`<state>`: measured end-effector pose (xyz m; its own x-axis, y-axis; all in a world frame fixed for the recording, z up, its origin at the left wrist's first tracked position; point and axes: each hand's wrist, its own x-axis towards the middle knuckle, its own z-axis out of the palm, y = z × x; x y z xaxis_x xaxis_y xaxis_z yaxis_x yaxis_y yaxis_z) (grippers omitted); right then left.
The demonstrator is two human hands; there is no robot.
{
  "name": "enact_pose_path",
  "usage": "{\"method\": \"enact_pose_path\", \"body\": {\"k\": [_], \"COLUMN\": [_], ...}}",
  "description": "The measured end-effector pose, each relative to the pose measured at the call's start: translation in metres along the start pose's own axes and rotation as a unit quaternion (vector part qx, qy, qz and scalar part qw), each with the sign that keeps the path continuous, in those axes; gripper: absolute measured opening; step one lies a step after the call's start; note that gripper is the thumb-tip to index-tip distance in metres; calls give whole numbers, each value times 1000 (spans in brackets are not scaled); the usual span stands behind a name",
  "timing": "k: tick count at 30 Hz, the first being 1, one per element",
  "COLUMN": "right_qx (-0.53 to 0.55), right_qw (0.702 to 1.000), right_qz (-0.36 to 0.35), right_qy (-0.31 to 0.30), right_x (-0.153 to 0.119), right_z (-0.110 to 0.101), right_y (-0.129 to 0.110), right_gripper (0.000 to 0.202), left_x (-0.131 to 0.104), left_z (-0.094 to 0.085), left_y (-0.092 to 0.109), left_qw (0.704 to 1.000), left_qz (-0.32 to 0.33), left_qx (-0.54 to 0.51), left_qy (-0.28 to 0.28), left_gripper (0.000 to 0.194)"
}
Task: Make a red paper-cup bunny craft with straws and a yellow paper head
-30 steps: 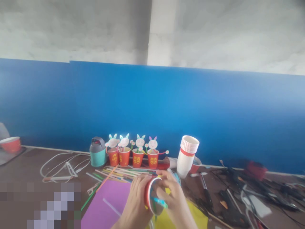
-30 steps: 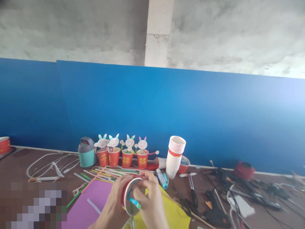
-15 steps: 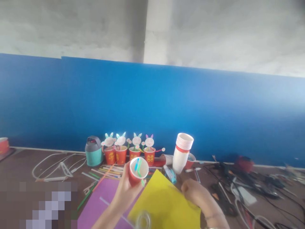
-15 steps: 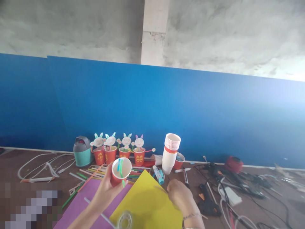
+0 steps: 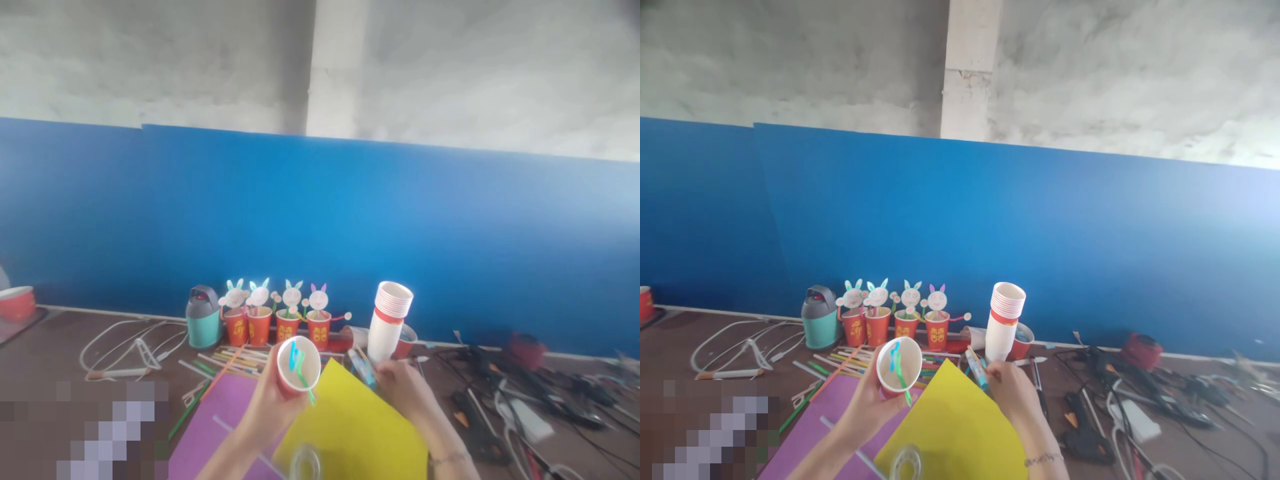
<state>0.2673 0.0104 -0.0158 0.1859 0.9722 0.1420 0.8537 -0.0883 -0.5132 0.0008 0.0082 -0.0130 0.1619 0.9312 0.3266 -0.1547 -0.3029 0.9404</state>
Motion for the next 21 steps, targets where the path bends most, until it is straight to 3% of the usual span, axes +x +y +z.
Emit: {"method": "enact_pose_path", "body": {"k": [5,9,12,14,17,19,21], "right_qx": [199,209,226,258,367,433,471], "right_qw": [972,958,937,896,805,765,756], "right_qz": [-121,-193,-229,-261,-277,-249,-247], "right_qy": [14,33,139,251,374,406,381], "right_x": [-14,-31,-45,-54,-66,-72,-75], "right_z": [-10,-16,-23,-29,-39,-42,-42], "right_y": [-42,-66,-76,-82,-93,-101,-107], "right_gripper": [26,21,12,5,7,10,14], "left_x": [-1,-3,-4,-5,-4,-4,-4], "left_z": [-2,-3,-3,-3,-1,-1,-1], "left_y": [-6,-8,-7,-8,-10,-12,-12], "left_qw": [994,982,976,977,987,994,998], "left_qz": [39,67,95,102,93,78,53], "left_qx": [101,177,194,184,132,78,29], "left_qy": [13,16,17,15,9,9,4], "left_gripper": [61,62,63,64,65,64,65]}}
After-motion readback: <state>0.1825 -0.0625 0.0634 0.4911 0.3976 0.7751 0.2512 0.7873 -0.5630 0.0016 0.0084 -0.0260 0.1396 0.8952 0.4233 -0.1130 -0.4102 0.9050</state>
